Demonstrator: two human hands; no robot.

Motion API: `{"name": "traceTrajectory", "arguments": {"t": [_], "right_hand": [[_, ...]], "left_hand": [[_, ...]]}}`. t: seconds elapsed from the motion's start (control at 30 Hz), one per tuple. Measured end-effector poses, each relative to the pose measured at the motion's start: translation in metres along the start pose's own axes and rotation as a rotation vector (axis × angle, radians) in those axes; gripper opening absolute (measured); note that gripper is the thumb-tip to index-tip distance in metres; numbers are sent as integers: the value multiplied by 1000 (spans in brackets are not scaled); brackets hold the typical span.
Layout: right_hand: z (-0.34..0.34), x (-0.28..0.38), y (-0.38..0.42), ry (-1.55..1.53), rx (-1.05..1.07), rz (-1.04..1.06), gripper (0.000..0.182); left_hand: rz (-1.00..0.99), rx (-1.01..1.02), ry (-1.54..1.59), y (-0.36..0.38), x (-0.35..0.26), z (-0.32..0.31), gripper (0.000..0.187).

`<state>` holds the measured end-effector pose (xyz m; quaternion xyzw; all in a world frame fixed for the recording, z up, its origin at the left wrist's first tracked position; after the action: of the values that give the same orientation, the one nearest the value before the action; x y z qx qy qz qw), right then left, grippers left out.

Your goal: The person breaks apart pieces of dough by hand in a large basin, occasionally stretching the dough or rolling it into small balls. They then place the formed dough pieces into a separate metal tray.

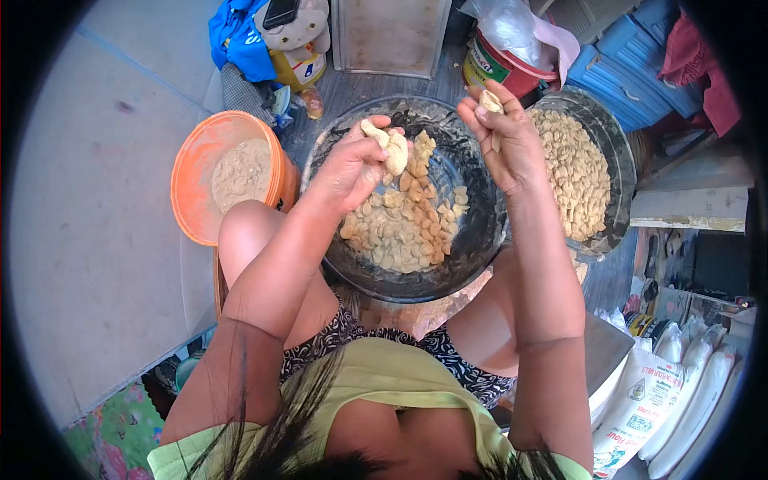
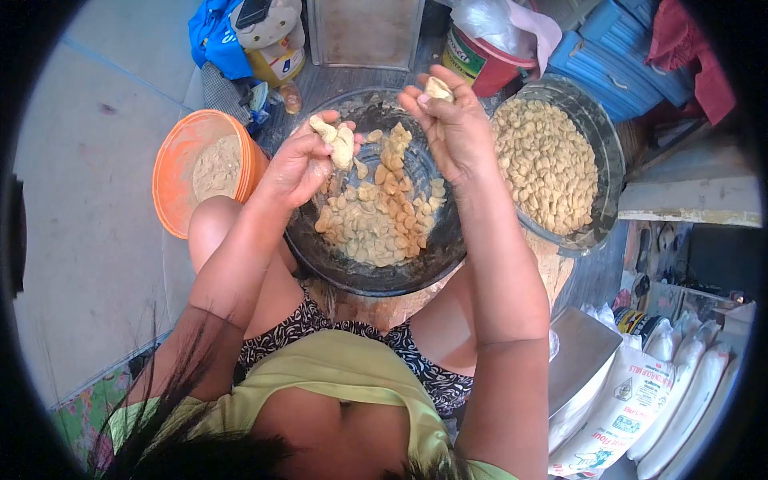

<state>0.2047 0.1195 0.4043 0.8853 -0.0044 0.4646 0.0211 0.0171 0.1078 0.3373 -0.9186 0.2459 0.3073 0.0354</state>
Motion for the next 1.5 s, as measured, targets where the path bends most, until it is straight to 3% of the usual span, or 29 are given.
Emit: {"name": "traceTrajectory", "arguments": {"t": [0.13,0.2,0.23,0.3,0.33,0.4,0.43,0.5,0.53,0.63,0.67,0.77,0.8,0.83,0.9,0.97,1.03,1.07,1.17,1.2,1.23,1.3,1.33,1.37,1.43,1.5], "right_hand": [[-2,1,0,130,142,4,30],[-11,1,4,-116,475,-97,30],[-14,2,5,-116,475,-96,30],[4,-5,4,245,165,-182,36],[-1,-8,6,245,164,-182,36],[-23,-1,11,766,243,52,28],[-27,-4,14,766,245,51,28],[-54,-9,28,947,492,200,31],[-65,-17,36,877,625,143,35],[-70,-30,41,1124,679,203,34],[-72,-25,42,1271,660,313,28],[-61,-14,31,1056,515,231,19],[-49,-15,27,861,382,60,12],[-49,-13,25,863,384,61,12],[-24,8,12,630,112,123,6],[-11,8,4,605,150,117,13],[-40,14,16,1215,435,449,25],[-42,1,17,1073,491,299,30],[-62,-28,36,1091,649,118,31],[-69,-34,39,1218,746,256,29],[-71,-33,40,1216,745,256,29],[-55,-39,32,930,576,-111,25],[-59,-15,27,959,417,219,20],[-60,-9,24,959,417,220,20],[-25,15,15,563,15,69,24],[1,19,3,558,25,19,27]], "left_hand": [[10,-31,-41,3,0,-10,45],[21,-57,-27,4,0,-10,46],[17,-2,-108,4,-1,-13,47],[14,54,-190,5,-1,-19,47],[31,42,-130,6,0,-21,48],[47,29,-69,6,0,-23,48],[73,67,-63,5,1,-26,49],[97,106,-58,6,3,-29,50],[83,126,-82,5,4,-32,50],[77,124,-158,8,5,-31,48],[84,102,-208,10,5,-29,48],[105,252,-90,10,3,-39,51],[104,252,-90,10,1,-41,51],[138,251,-91,11,2,-44,53],[171,250,-91,13,3,-45,56],[135,268,-141,14,2,-42,65],[126,268,-186,14,1,-46,71],[119,267,-229,15,1,-48,77],[110,249,-349,18,4,-48,84],[110,248,-350,18,7,-48,84],[83,223,-363,17,9,-46,83],[59,199,-378,16,5,-46,83],[135,237,-408,16,5,-50,78],[211,275,-436,15,6,-52,74],[225,234,-523,13,6,-37,64],[242,194,-610,11,8,-30,55]]}}
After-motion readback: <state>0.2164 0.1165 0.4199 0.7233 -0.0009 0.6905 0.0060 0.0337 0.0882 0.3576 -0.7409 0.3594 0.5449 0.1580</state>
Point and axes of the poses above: each hand's wrist, its own y-axis away from the middle knuckle, its own z-axis out of the back of the hand, x = y × z, the point moved 8 cm from there along -y, towards the middle knuckle, and after that the axes turned 6 degrees about x, right-handed, at the moved point
